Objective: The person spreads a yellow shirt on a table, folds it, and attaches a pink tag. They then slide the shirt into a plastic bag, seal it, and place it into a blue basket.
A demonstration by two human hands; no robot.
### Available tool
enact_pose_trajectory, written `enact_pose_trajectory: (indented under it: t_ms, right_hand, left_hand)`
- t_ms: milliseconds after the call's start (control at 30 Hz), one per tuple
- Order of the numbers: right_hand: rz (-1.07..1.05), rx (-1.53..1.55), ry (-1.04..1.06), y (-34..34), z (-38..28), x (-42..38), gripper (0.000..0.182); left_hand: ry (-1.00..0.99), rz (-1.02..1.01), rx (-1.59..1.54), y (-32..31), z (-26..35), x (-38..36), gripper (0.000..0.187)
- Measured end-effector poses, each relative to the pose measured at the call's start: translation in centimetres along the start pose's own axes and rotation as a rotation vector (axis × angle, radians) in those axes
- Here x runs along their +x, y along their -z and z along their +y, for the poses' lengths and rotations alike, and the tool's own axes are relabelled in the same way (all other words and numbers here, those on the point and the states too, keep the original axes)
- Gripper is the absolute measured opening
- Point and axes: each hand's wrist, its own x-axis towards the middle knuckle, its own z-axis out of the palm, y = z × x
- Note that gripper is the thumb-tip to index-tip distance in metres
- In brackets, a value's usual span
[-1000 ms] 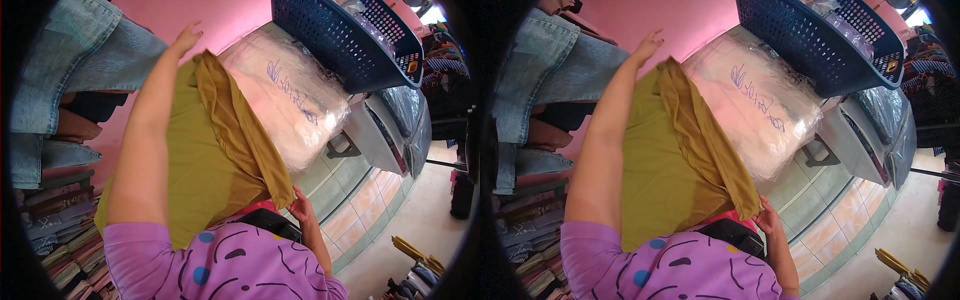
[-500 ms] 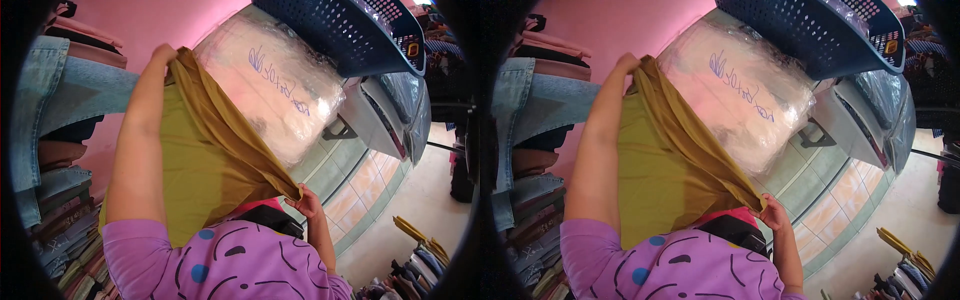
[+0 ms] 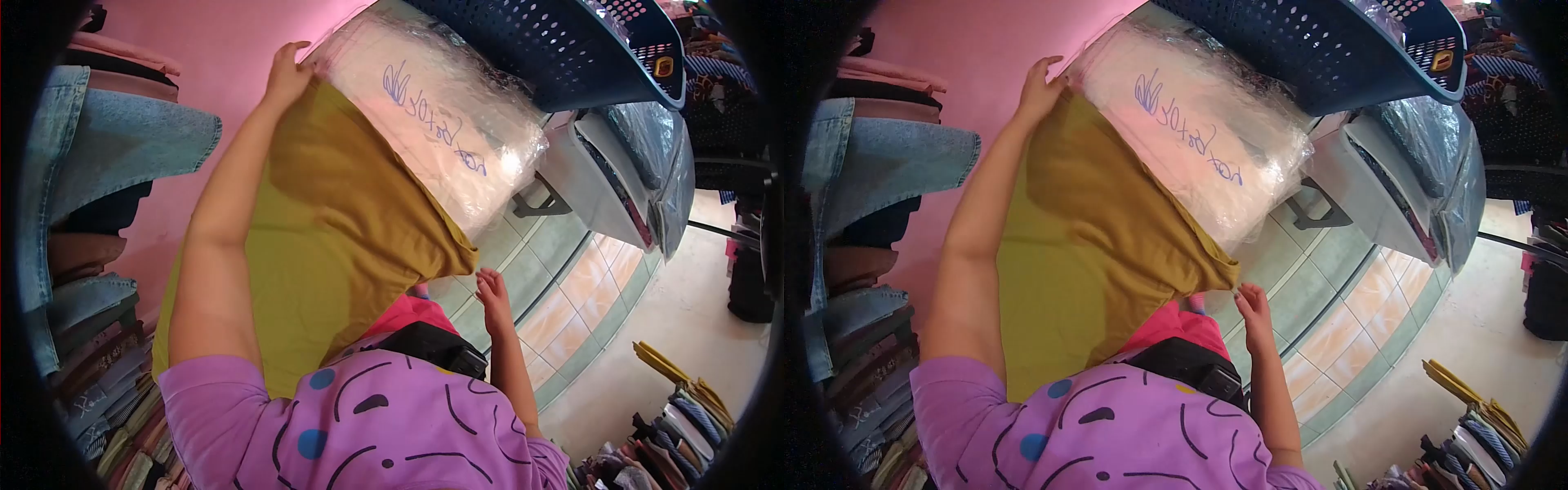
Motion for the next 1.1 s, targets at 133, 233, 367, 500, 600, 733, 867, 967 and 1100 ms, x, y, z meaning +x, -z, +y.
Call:
enact_pose_trajectory:
  t_ms: [133, 233, 367, 500, 600, 733, 867, 967, 1100]
  right_hand:
    - [-0.020, -0.320, 0.346, -1.0, -1.2, 1.8, 0.044]
    - [-0.233, -0.340, 0.493, -0.9, 0.0, 5.1, 0.045]
    - [-0.455, -0.176, 0.464, -0.9, -1.3, 6.6, 0.040]
    - [-0.555, -0.410, 0.406, 1.5, -3.4, 6.6, 0.020]
    - [-0.648, -0.490, 0.370, 2.6, -4.9, 6.1, 0.022]
    - [-0.623, 0.104, 0.230, 3.5, -8.3, 2.6, 0.009]
    - [-0.651, 0.099, 0.214, 5.1, -10.3, 1.5, 0.008]
    - [-0.678, 0.069, 0.239, 4.6, -11.5, 0.9, 0.012]
    - [-0.683, 0.090, 0.314, 4.6, -13.2, 1.0, 0.024]
  left_hand:
    - [-0.303, 0.079, -0.211, -0.1, 3.9, -11.3, 0.036]
    - [-0.180, -0.059, -0.344, 0.8, 5.1, -21.8, 0.030]
    - [0.271, -0.059, -0.770, 0.4, 5.0, -36.5, 0.020]
    - [0.434, -0.119, -0.782, -0.7, 7.2, -49.4, 0.018]
    - [0.802, -0.132, -0.952, -4.2, 9.1, -56.5, 0.023]
    - [1.019, -0.054, -1.150, -8.7, 9.6, -61.2, 0.056]
    - [0.993, 0.338, -1.791, -7.9, 8.9, -60.7, 0.074]
    - [0.620, 0.887, -1.957, -6.0, 6.1, -61.2, 0.068]
    - [0.716, 1.220, -1.879, -3.7, 0.3, -65.5, 0.047]
